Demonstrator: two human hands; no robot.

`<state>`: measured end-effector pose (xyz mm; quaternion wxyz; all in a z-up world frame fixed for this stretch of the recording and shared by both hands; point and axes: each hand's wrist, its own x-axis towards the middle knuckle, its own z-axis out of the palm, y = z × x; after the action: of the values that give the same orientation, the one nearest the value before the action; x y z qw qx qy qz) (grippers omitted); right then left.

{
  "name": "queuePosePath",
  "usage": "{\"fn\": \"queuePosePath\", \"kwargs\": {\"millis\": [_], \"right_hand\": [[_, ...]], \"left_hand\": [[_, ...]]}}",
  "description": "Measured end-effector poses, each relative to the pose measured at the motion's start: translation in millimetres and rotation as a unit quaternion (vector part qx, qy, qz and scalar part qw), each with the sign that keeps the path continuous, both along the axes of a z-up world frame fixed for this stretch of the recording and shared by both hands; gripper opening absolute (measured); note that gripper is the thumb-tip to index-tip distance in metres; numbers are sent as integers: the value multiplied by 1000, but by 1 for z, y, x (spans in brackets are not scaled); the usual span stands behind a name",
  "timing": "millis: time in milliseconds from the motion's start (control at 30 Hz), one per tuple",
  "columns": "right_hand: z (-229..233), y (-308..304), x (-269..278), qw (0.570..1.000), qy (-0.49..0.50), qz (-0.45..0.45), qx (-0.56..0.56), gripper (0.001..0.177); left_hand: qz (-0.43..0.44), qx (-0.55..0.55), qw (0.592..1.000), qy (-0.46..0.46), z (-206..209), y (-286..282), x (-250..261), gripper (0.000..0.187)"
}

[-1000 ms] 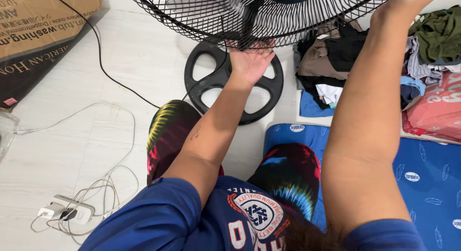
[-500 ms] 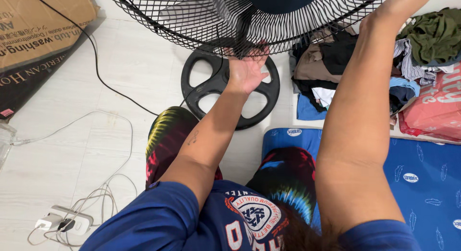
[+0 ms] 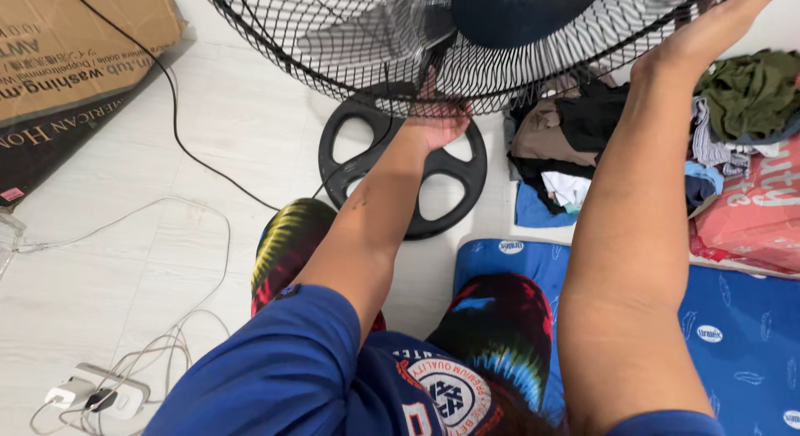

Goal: The person attaches the rear guard and blades to the fan motor by hand, secures them with plastic caps, and then places a folded piece of clothing into a closet.

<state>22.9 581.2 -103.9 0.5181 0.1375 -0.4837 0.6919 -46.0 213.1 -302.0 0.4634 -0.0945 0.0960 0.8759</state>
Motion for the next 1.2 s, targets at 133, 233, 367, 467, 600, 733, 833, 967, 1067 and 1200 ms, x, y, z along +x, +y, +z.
{"fn": "queuePosePath", "kwargs": {"millis": [133,233,367,467,600,733,833,967,1067,1200], "right_hand": [[0,-10,5,999,-18,-31,11,62],[1,-17,11,991,-47,-105,63,61],[5,-29,19,999,-26,-37,28,59],[4,-34,20,996,-31,-65,47,58],[3,-33,20,995,-28,-83,49,54],[1,-31,19,998,-4,-56,17,53],[2,-31,21,999,-22,-40,-6,57],[10,-33,21,999,-43,-16,20,57],[15,-39,30,992,-70,-74,68,68],[20,-42,33,997,-73,20,-11,85]], "left_hand": [[-52,23,997,55,-29,25,-18,44],[-71,117,989,63,-22,28,-11,44],[55,-67,995,-39,16,28,16,36],[112,-29,992,-46,16,43,16,34],[150,19,984,-93,-23,62,0,31],[166,11,980,-113,-41,67,-8,29],[167,-25,972,-163,-49,63,-9,31],[153,91,984,-18,-54,50,-3,34],[213,157,963,51,-30,35,8,50],[221,249,938,96,26,21,20,89]]}}
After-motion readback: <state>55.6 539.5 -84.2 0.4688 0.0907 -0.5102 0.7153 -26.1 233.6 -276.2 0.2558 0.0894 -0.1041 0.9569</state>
